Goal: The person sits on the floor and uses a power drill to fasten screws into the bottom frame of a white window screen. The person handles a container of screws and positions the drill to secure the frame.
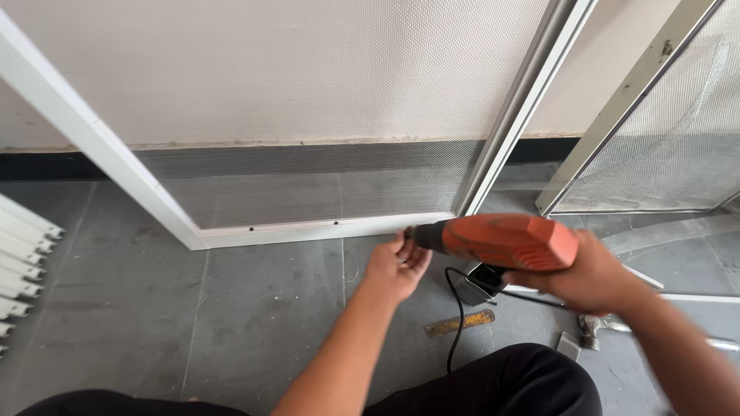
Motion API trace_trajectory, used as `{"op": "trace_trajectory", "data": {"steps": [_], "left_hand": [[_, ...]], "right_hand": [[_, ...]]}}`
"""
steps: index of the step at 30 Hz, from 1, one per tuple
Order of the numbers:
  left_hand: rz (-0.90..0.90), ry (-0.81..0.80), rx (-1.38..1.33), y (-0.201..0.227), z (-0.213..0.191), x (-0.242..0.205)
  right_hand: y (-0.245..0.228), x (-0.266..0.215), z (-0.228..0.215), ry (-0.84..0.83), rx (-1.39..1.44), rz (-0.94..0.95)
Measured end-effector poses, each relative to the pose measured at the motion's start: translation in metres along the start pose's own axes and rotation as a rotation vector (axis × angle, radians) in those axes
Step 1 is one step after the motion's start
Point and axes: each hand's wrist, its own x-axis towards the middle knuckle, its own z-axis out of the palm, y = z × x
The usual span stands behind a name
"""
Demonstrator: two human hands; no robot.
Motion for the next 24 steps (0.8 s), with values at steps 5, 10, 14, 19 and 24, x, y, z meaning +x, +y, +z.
{"op": "trace_trajectory", "data": {"steps": [5,10,14,19,24], "left_hand": [[-0.05,-0.163,-0.106,-0.024,0.012,0.052],[-0.061,-0.289,-0.201,-0.026,0.015,0.109],[-0.079,-0.338,-0.258,-0.028,0.016,0.139],[-0.088,-0.409,-0.309,-0.034,0.014,0.154],[-0.107,-0.386,-0.331,-0.04,0.011,0.16]], "right_hand": [[-0.012,0.039,-0.022,-0.046,-0.099,0.096],[-0.022,0.083,-0.027,-0.08,-0.214,0.187],[-0.027,0.108,-0.031,-0.075,-0.199,0.094],[-0.034,0.124,-0.033,-0.093,-0.255,0.137],[-0.031,0.134,-0.03,-0.116,-0.311,0.115]]}}
